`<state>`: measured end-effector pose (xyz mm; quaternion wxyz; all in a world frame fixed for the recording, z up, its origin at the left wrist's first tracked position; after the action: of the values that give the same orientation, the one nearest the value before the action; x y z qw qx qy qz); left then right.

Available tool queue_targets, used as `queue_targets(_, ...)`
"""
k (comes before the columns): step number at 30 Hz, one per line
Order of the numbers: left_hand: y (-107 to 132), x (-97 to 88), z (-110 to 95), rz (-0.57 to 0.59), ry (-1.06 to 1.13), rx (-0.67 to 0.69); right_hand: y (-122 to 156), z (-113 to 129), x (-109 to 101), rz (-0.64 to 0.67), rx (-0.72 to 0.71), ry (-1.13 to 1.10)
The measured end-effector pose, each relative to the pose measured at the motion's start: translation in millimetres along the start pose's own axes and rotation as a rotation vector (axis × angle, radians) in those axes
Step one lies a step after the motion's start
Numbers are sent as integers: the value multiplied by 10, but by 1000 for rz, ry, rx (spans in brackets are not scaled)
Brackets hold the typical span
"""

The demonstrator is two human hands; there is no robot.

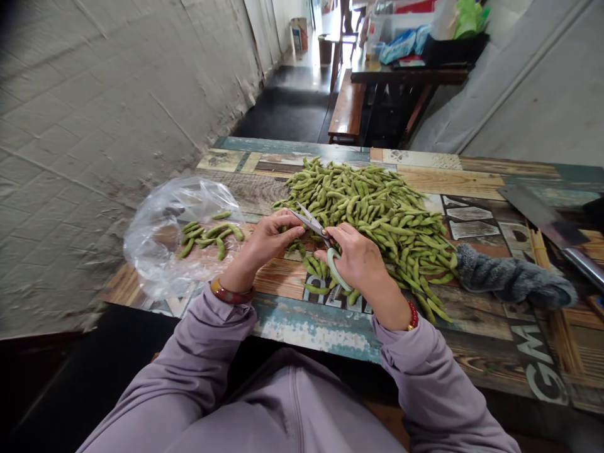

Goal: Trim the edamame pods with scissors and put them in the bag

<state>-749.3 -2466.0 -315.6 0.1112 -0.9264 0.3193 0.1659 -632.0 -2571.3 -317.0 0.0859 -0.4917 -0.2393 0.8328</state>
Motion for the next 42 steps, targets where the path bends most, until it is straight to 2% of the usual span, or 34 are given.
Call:
queue_targets(5,-12,-68,5,-45,-112,78,12,-17,44,62,19,42)
queue_targets(9,-33,-67,80,-24,-56,-2,19,-31,65,49,24,52)
queue_targets(13,-7,-40,246,-15,224,-226,27,-87,-21,-61,71,58)
queue_targets(15,17,0,282,6,388,-292,26,-90,-54,-94,81,54)
queue_targets(25,19,48,313,11,790,-348,17,26,50,-32,33,14)
queue_targets(42,83,409,217,233,801,-351,25,3,79,-79,21,-42)
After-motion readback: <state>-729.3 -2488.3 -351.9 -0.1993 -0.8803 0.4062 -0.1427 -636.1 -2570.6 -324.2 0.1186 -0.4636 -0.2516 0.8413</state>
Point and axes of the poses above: each hand's wrist, its own y-axis away from the middle knuckle, its own x-axis out of the palm, z = x × y, the point moved 10 cm from there along -y, towards the middle knuckle, and after that the axes turned 10 degrees about -x, right-handed, at the moved point
